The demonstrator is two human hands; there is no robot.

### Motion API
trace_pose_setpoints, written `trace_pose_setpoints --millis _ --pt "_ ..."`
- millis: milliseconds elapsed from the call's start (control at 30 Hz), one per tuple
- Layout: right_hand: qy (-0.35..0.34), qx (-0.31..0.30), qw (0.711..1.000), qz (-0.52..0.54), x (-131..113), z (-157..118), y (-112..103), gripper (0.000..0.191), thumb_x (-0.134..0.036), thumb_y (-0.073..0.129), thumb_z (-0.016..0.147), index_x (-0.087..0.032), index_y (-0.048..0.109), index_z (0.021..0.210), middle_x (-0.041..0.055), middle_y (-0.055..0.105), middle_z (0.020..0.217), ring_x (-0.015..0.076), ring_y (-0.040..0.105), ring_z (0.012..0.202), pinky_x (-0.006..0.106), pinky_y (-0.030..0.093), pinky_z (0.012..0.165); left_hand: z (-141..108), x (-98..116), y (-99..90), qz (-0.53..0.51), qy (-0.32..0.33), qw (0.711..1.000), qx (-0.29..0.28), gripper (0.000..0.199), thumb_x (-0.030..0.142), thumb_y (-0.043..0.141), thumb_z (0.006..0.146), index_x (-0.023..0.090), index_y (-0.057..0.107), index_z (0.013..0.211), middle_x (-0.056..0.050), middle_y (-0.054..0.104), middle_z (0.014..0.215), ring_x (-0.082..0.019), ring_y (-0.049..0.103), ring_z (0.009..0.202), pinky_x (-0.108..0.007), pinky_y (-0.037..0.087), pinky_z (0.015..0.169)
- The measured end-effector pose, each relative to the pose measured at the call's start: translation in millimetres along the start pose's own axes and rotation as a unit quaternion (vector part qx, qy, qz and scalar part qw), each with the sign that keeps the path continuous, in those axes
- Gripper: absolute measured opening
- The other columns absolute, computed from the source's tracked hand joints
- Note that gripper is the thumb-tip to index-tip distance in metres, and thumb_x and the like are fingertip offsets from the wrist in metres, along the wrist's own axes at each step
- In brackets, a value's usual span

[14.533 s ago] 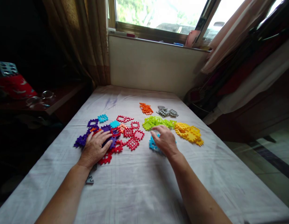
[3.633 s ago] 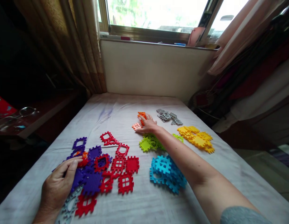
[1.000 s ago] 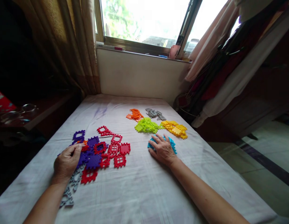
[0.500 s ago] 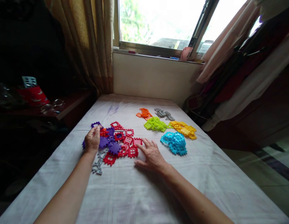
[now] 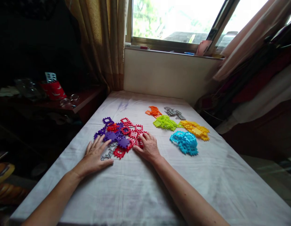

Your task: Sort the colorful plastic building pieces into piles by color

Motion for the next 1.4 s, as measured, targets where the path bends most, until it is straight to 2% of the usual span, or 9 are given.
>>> trace_pose_setpoints --millis 167,300,400,600,733,900,1033,1233,1400 --pt "-0.001 0.035 0.999 0.002 2.9 -3.9 -1.1 0.058 -0.057 0.066 0.083 -0.023 0.062 0.129 0.0153 0.053 0.140 0.0356 0.037 0.136 0.054 0.030 0.109 16.1 18.2 -6.1 0.020 -0.010 0.999 0.031 0.049 0.057 0.057 0.085 0.034 0.065 0.127 -0.010 0.037 0.158 -0.038 0.028 0.147 -0.062 0.020 0.116" --pt "0.007 0.061 0.998 0.005 5.8 -5.2 -3.6 0.051 -0.054 0.066 0.083 -0.025 0.064 0.125 0.0137 0.053 0.142 0.0363 0.036 0.138 0.057 0.027 0.111 39.1 27.0 -9.8 0.027 -0.011 0.998 0.056 0.044 0.054 0.059 0.085 0.034 0.069 0.123 -0.010 0.038 0.157 -0.039 0.027 0.146 -0.064 0.017 0.116" --pt "0.012 0.066 0.998 0.013 7.7 -6.1 -4.4 0.046 -0.051 0.065 0.085 -0.026 0.065 0.123 0.0122 0.054 0.141 0.0350 0.037 0.138 0.055 0.028 0.111 46.3 31.7 -10.1 0.038 -0.012 0.997 0.068 0.045 0.054 0.061 0.084 0.032 0.069 0.122 -0.011 0.038 0.157 -0.039 0.026 0.147 -0.064 0.015 0.117" --pt "0.034 0.082 0.995 0.042 16.9 -9.5 -5.6 0.036 -0.045 0.062 0.088 -0.026 0.067 0.118 0.0109 0.056 0.139 0.0327 0.039 0.137 0.051 0.030 0.112 29.0 41.8 -14.4 0.064 0.015 0.996 0.059 0.060 0.059 0.067 0.076 0.028 0.066 0.127 -0.014 0.042 0.154 -0.040 0.028 0.146 -0.064 0.015 0.117" --pt "0.042 0.084 0.994 0.053 22.1 -9.8 -3.3 0.035 -0.042 0.059 0.089 -0.027 0.066 0.120 0.0099 0.055 0.140 0.0325 0.039 0.137 0.052 0.031 0.111 15.8 41.6 -21.2 0.053 0.024 0.995 0.077 0.051 0.056 0.067 0.076 0.028 0.070 0.118 -0.011 0.052 0.147 -0.039 0.034 0.143 -0.063 0.016 0.118" --pt "0.046 0.088 0.993 0.062 25.5 -9.8 -1.0 0.033 -0.040 0.059 0.089 -0.027 0.067 0.119 0.0103 0.055 0.139 0.0331 0.039 0.136 0.052 0.032 0.110 12.5 39.3 -25.1 0.016 0.036 0.993 0.111 0.033 0.051 0.060 0.082 0.026 0.073 0.102 -0.008 0.068 0.127 -0.032 0.053 0.129 -0.054 0.031 0.114" --pt "0.049 0.104 0.991 0.068 27.1 -11.3 -3.5 0.031 -0.038 0.061 0.087 -0.029 0.068 0.116 0.0089 0.057 0.136 0.0327 0.041 0.134 0.052 0.033 0.109 12.8 39.2 -25.5 -0.008 0.037 0.992 0.122 0.039 0.049 0.058 0.084 0.024 0.070 0.112 -0.009 0.073 0.116 -0.028 0.062 0.114 -0.046 0.041 0.107" --pt "0.058 0.073 0.994 0.061 24.4 -11.6 -4.6 0.032 -0.036 0.061 0.088 -0.026 0.068 0.117 0.0102 0.056 0.139 0.0323 0.039 0.137 0.050 0.031 0.111 14.2 42.2 -24.6 -0.047 0.039 0.993 0.098 0.037 0.052 0.052 0.089 0.025 0.073 0.105 -0.007 0.073 0.104 -0.024 0.064 0.099 -0.039 0.048 0.092" --pt "0.067 0.062 0.994 0.065 24.3 -11.2 -5.1 0.031 -0.035 0.061 0.088 -0.025 0.068 0.117 0.0095 0.056 0.139 0.0320 0.040 0.136 0.049 0.032 0.111 15.8 49.4 -28.0 -0.050 0.063 0.992 0.097 0.035 0.051 0.049 0.093 0.027 0.074 0.100 -0.005 0.072 0.098 -0.023 0.063 0.095 -0.037 0.050 0.089"
Point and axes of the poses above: each hand's wrist, its own z-axis towards the middle knuckle, its own y-axis out of the palm, x = y × z, the point moved 8 cm from there along z, towards the middle knuckle
